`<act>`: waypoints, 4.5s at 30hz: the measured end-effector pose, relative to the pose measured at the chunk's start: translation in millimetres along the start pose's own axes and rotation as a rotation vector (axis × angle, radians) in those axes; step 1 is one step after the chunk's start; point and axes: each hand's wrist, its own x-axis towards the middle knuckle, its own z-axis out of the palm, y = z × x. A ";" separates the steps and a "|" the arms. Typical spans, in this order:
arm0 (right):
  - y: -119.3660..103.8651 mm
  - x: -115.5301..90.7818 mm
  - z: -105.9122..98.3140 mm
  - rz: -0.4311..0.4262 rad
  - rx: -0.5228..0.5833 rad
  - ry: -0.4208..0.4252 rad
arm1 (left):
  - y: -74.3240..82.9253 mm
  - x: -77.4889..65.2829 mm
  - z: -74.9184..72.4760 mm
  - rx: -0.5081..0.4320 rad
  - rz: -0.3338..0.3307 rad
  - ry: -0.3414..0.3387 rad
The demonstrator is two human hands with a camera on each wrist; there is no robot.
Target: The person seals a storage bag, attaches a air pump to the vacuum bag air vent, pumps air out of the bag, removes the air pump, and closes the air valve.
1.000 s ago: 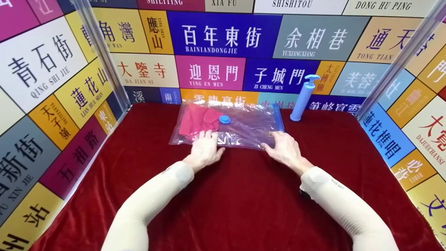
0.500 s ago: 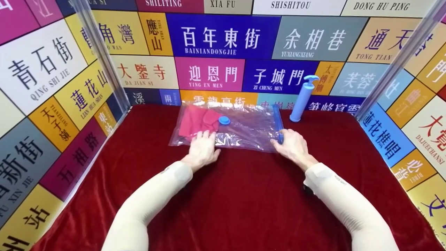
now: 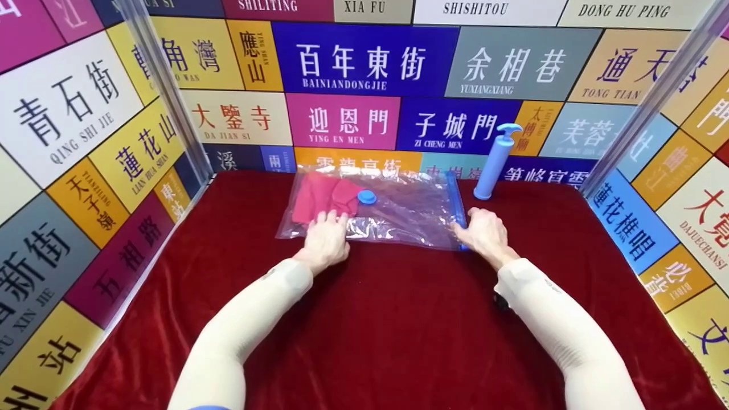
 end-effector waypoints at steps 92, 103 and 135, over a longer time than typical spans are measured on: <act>-0.8 11.0 -2.4 0.267 0.184 -0.188 | 40.9 6.4 -1.1 0.253 0.035 -0.227; 2.4 7.2 -2.4 0.293 0.282 -0.200 | 42.9 -6.5 -5.9 0.271 0.056 -0.206; 8.0 -18.2 -3.7 0.239 0.436 -0.285 | 45.4 -45.7 -12.7 0.387 0.183 -0.047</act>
